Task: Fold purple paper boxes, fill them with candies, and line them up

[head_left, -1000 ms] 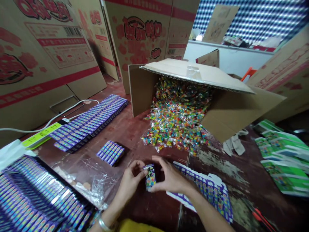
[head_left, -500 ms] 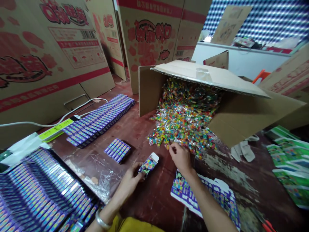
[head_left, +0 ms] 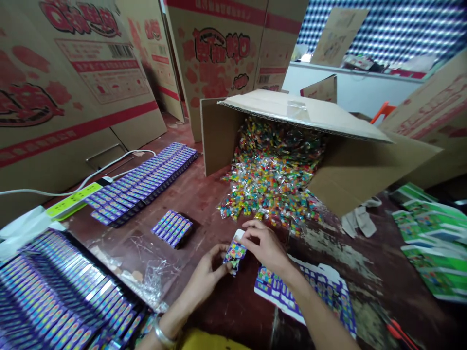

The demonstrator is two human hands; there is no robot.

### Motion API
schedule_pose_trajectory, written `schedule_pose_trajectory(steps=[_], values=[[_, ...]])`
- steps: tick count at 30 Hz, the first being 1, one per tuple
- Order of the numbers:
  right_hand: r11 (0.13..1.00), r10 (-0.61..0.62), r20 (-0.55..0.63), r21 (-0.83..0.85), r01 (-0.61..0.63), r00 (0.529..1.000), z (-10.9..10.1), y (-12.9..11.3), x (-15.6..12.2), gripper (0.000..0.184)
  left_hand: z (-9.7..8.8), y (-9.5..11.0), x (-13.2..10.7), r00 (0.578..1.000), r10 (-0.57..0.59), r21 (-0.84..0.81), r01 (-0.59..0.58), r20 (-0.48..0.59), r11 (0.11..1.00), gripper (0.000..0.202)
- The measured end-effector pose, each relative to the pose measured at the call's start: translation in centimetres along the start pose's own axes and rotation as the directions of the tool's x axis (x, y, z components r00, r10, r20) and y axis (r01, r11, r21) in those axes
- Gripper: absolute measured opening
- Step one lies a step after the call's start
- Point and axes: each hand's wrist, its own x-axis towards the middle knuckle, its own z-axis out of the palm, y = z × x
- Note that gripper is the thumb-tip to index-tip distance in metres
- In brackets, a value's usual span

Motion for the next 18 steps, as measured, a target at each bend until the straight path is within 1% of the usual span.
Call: schedule_pose_trajectory(steps=[2,4,6,8,10,12,15,18], values=[[0.997,-0.022,0.062,0.076,0.018,0.998,0.1,-0.3,-0.1,0.022,0.4,0.4,0.0,1.000,0.006,0.028,-0.006,-0.023,1.000,0.024],[0.982,0.002,0.074,0.191,-0.016,0.997,0.3,-0.6,-0.6,0.025,0.7,0.6,0.0,0.998,0.019,0.006,-0.019,-0.060,1.000,0.026],[0.947,0.075,0.042,0.311,-0.084,0.996,0.7,-0.5,-1.3,0.026,1.0,0.7,0.0,0.993,0.048,-0.062,-0.055,-0.111,0.997,0.038],[0.903,0.136,0.025,0.408,-0.134,0.990,1.4,-0.2,-2.1,0.031,1.3,0.7,0.0,0.984,0.080,-0.122,-0.099,-0.157,0.988,0.052],[0.875,0.145,0.019,0.464,-0.137,0.989,2.3,0.3,-3.0,0.035,1.5,0.7,-0.2,0.982,0.092,-0.145,-0.117,-0.165,0.983,0.057],[0.871,0.151,-0.026,0.476,-0.120,0.988,3.2,0.7,-3.7,0.031,1.6,0.7,-0.3,0.988,0.080,-0.150,-0.099,-0.129,0.984,0.051],[0.910,0.151,-0.118,0.405,-0.091,0.982,4.0,0.9,-4.2,0.011,1.8,0.8,-0.4,0.995,0.073,-0.113,-0.080,-0.068,0.990,0.035],[0.930,0.106,-0.144,0.365,-0.047,0.984,4.2,0.8,-4.2,0.014,1.9,0.8,-0.3,0.996,0.084,-0.090,-0.087,-0.044,0.992,0.026]])
